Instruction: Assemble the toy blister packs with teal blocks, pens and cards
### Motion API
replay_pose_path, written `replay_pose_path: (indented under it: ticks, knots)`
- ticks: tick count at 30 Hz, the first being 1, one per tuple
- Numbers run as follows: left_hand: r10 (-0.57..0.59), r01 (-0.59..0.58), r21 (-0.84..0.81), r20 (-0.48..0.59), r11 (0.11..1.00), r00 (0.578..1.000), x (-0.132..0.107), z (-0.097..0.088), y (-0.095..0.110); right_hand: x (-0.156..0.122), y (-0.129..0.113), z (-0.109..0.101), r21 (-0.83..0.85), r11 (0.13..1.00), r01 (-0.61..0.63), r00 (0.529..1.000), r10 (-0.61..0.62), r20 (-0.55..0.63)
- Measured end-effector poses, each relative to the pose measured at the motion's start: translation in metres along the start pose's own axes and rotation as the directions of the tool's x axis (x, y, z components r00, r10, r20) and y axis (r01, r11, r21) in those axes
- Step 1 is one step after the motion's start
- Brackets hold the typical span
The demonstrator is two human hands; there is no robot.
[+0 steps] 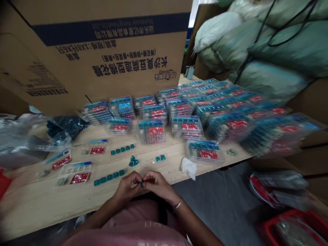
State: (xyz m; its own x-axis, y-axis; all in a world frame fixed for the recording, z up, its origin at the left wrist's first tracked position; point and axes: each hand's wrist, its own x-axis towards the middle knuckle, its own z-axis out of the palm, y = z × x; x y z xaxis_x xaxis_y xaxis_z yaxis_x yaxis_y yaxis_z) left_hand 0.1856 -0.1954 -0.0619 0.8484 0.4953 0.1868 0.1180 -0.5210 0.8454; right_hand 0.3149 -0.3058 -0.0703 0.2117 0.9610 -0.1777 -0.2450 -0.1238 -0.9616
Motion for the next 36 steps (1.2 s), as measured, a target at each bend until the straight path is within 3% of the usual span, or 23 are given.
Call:
replay_pose_path:
  ticks: [3, 5, 6, 8, 11, 13, 15, 17, 19, 20, 22, 24, 27, 32, 34, 36]
  knots:
    - [0.051, -0.054, 0.038, 0.063, 0.998, 0.997, 0.004, -0.005, 0.001, -0.001, -0.003, -0.011, -0.034, 0.999, -0.001, 0.998, 0.004, 0.069]
    - [0.056, -0.067, 0.087, 0.127, 0.994, 0.99, 0.009, -0.008, 0.001, 0.004, -0.01, -0.023, -0.253, 0.962, 0.106, 0.994, -0.103, 0.027]
    - [0.058, -0.08, 0.134, 0.16, 0.988, 0.985, 0.011, -0.008, 0.0, 0.008, -0.014, -0.03, -0.404, 0.899, 0.171, 0.983, -0.184, 0.007]
    - [0.053, -0.114, 0.267, 0.223, 0.957, 0.973, 0.015, -0.006, -0.003, 0.021, -0.023, -0.043, -0.698, 0.668, 0.259, 0.941, -0.338, 0.026]
    - [0.023, -0.156, 0.433, 0.297, 0.888, 0.955, 0.016, -0.001, -0.008, 0.04, -0.032, -0.058, -0.906, 0.296, 0.303, 0.911, -0.368, 0.184]
    - [0.024, -0.175, 0.454, 0.319, 0.874, 0.948, 0.014, -0.001, -0.009, 0.046, -0.032, -0.061, -0.936, 0.156, 0.315, 0.908, -0.337, 0.249]
    - [0.017, -0.147, 0.481, 0.265, 0.864, 0.964, 0.014, -0.006, -0.009, 0.048, -0.03, -0.06, -0.943, 0.107, 0.315, 0.905, -0.334, 0.265]
    - [-0.056, -0.009, 0.602, 0.089, 0.798, 0.994, 0.018, -0.014, -0.008, 0.047, -0.027, -0.058, -0.949, 0.103, 0.299, 0.904, -0.348, 0.247]
    - [-0.156, 0.172, 0.736, -0.091, 0.655, 0.984, 0.024, -0.024, -0.007, 0.044, -0.026, -0.055, -0.954, 0.099, 0.283, 0.907, -0.351, 0.233]
    - [-0.199, 0.223, 0.78, -0.129, 0.585, 0.972, 0.028, -0.027, -0.006, 0.042, -0.026, -0.054, -0.956, 0.095, 0.278, 0.907, -0.353, 0.229]
    - [-0.264, 0.229, 0.829, -0.102, 0.51, 0.959, 0.034, -0.032, -0.007, 0.038, -0.026, -0.052, -0.957, 0.098, 0.272, 0.9, -0.377, 0.218]
    - [-0.291, 0.199, 0.844, -0.054, 0.498, 0.955, 0.037, -0.034, -0.007, 0.033, -0.025, -0.05, -0.954, 0.122, 0.274, 0.881, -0.43, 0.198]
    - [-0.294, 0.214, 0.841, -0.068, 0.497, 0.953, 0.038, -0.033, -0.009, 0.027, -0.023, -0.043, -0.936, 0.191, 0.296, 0.851, -0.497, 0.168]
    - [-0.281, 0.217, 0.835, -0.078, 0.506, 0.957, 0.041, -0.035, -0.006, 0.028, -0.023, -0.023, -0.864, 0.347, 0.364, 0.849, -0.506, 0.154]
    - [-0.236, 0.228, 0.805, -0.112, 0.548, 0.965, 0.038, -0.037, -0.002, 0.031, -0.023, -0.014, -0.794, 0.482, 0.37, 0.859, -0.504, 0.094]
    - [-0.17, 0.209, 0.735, -0.129, 0.645, 0.977, 0.031, -0.038, 0.001, 0.032, -0.017, -0.004, -0.64, 0.694, 0.328, 0.894, -0.448, -0.027]
